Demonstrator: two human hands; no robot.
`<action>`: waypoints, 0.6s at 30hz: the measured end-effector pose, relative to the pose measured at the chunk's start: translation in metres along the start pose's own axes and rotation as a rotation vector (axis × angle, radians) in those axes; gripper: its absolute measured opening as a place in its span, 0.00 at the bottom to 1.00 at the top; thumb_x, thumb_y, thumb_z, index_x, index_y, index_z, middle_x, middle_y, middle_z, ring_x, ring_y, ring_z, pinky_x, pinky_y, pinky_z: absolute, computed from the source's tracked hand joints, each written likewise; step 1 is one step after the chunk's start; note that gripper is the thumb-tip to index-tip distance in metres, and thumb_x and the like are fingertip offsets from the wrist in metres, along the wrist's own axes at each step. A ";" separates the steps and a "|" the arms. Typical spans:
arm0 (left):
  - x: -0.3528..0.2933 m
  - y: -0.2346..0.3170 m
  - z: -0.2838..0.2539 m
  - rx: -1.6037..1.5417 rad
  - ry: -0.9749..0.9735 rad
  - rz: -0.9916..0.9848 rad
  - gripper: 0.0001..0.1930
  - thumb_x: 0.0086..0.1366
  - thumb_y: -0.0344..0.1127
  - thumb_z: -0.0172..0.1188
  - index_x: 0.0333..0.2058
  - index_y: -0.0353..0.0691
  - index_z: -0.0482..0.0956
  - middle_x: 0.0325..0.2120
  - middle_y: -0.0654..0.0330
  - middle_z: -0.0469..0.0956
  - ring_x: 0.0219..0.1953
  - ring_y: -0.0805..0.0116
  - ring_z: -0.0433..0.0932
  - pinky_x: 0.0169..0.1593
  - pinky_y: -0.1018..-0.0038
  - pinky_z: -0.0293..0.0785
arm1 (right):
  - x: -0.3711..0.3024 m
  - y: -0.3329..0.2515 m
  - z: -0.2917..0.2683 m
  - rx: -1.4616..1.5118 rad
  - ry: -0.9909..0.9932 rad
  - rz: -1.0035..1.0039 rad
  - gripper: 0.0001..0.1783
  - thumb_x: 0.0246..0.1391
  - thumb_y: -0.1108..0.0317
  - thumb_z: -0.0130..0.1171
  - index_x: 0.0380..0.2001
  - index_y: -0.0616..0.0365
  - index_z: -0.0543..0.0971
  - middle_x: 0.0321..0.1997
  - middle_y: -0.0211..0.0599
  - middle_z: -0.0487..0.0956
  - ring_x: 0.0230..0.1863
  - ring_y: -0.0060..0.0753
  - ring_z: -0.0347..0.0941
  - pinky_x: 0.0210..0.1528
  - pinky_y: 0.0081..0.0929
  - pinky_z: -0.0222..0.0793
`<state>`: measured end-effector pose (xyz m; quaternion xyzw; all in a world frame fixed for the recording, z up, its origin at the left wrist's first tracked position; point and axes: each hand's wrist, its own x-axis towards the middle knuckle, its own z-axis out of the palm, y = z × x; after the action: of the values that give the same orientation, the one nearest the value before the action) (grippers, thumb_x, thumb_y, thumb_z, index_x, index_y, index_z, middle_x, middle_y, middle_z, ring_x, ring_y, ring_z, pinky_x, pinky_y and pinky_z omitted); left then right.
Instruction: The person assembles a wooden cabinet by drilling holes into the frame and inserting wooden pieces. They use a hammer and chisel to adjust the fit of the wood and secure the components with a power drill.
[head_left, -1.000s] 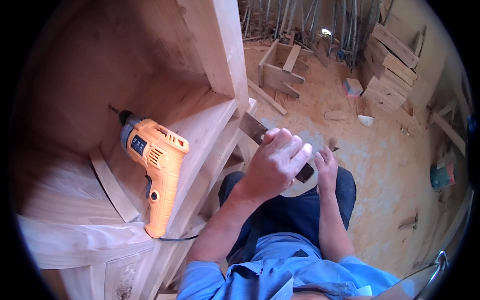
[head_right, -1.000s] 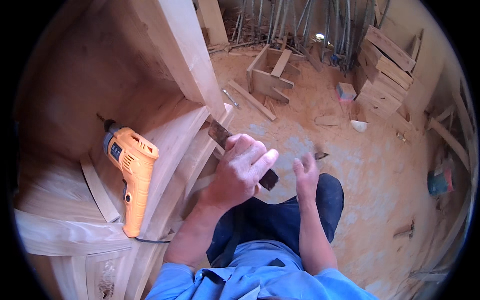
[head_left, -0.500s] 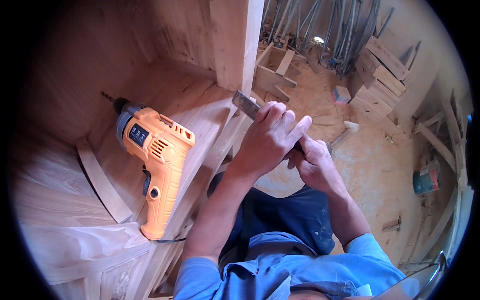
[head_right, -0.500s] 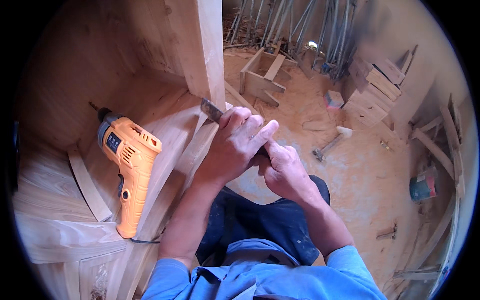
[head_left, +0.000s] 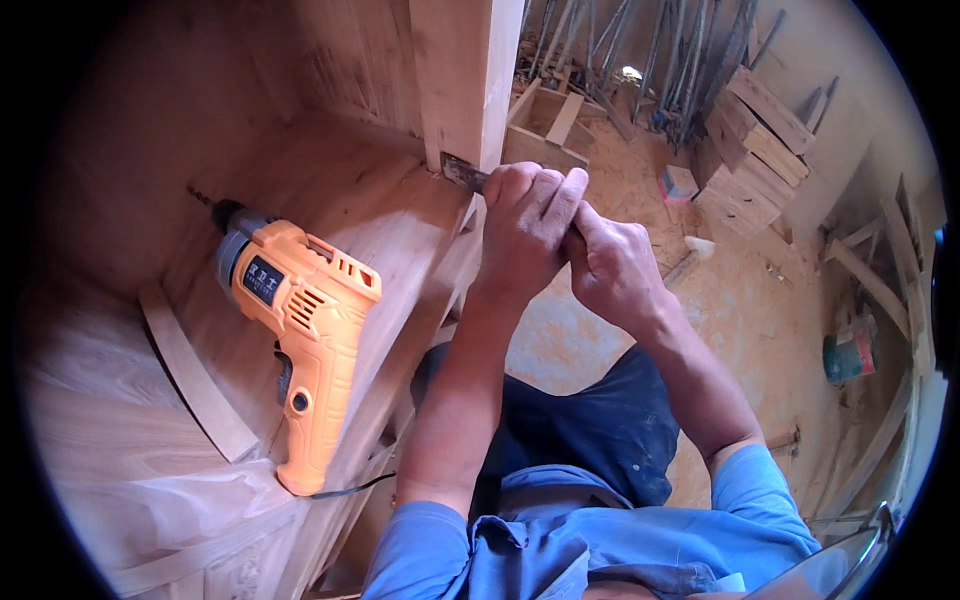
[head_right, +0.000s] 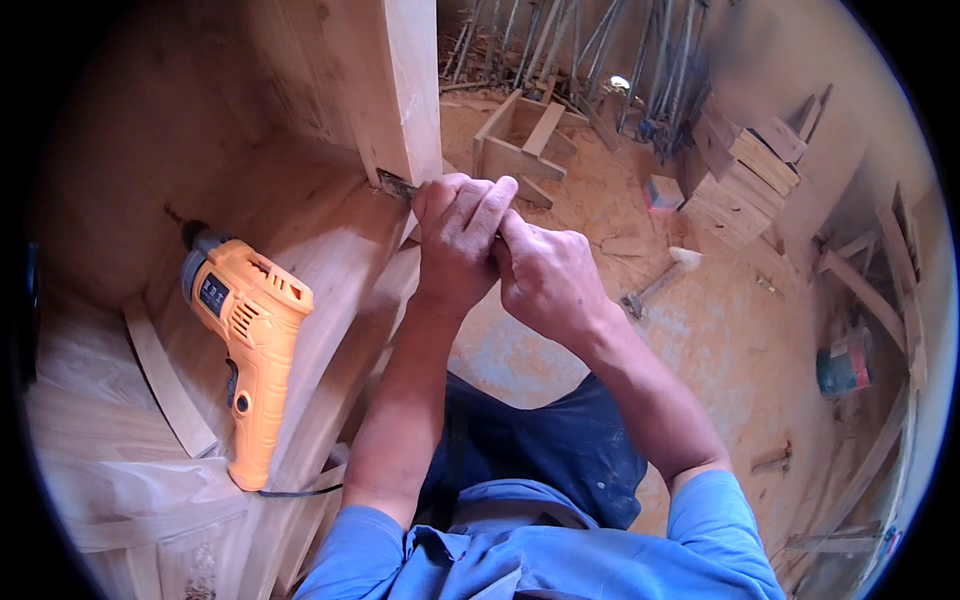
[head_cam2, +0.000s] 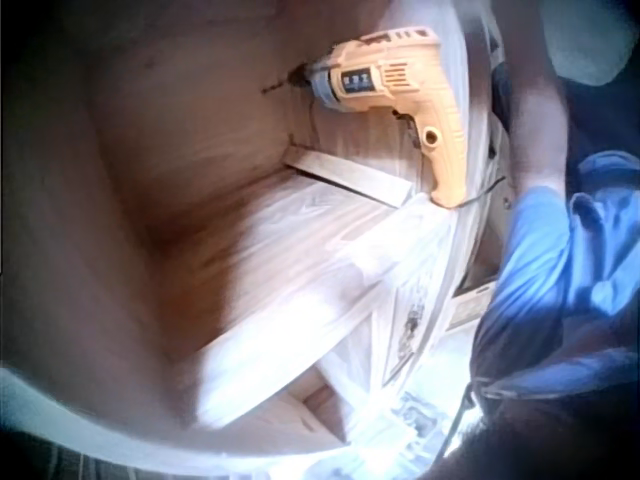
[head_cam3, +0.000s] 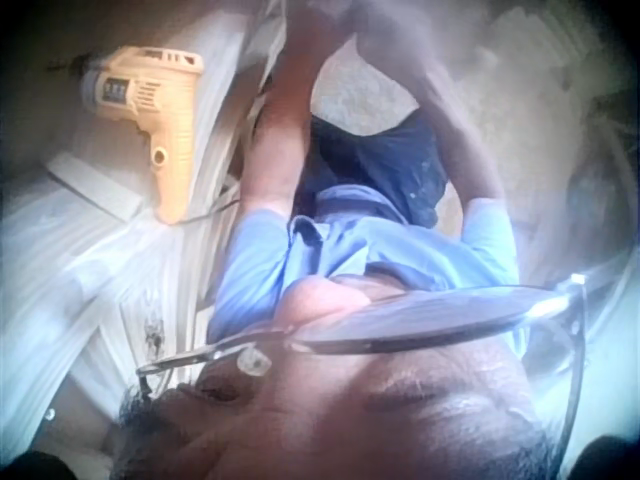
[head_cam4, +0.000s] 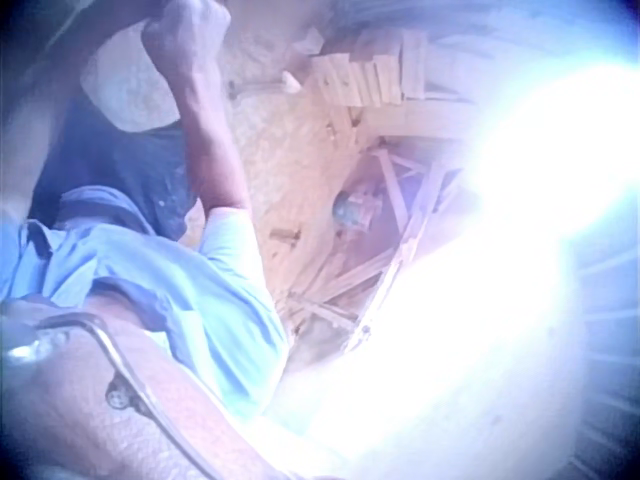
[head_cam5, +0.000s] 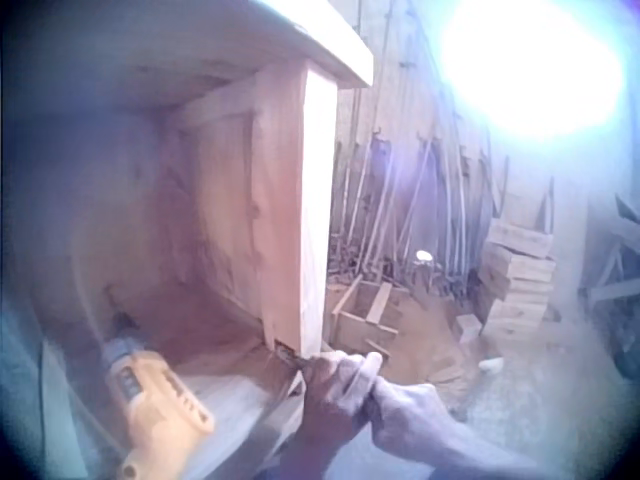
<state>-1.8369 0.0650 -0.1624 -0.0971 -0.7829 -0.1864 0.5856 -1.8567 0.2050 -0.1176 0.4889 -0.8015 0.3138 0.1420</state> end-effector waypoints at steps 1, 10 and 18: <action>0.004 -0.001 -0.001 -0.010 0.025 0.000 0.25 0.44 0.30 0.67 0.47 0.39 0.82 0.33 0.62 0.79 0.39 0.59 0.76 0.48 0.62 0.67 | 0.004 -0.003 -0.002 -0.019 -0.001 0.002 0.08 0.54 0.75 0.58 0.39 0.61 0.75 0.25 0.53 0.79 0.29 0.58 0.78 0.31 0.49 0.74; 0.003 0.020 -0.001 -0.104 -0.004 -0.004 0.22 0.48 0.30 0.66 0.46 0.39 0.82 0.34 0.63 0.80 0.41 0.60 0.75 0.50 0.63 0.66 | -0.011 -0.013 -0.018 0.016 0.033 0.089 0.06 0.52 0.77 0.58 0.35 0.61 0.76 0.25 0.52 0.80 0.27 0.57 0.78 0.31 0.47 0.74; 0.008 0.005 -0.014 -0.012 -0.054 -0.005 0.22 0.51 0.30 0.65 0.48 0.37 0.79 0.38 0.59 0.79 0.46 0.57 0.75 0.52 0.58 0.66 | 0.004 -0.014 -0.003 -0.078 -0.087 0.060 0.05 0.49 0.74 0.54 0.31 0.63 0.75 0.27 0.54 0.81 0.30 0.58 0.80 0.34 0.50 0.75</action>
<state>-1.8253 0.0638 -0.1505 -0.1037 -0.7975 -0.1897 0.5633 -1.8466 0.1993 -0.1083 0.4720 -0.8327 0.2649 0.1165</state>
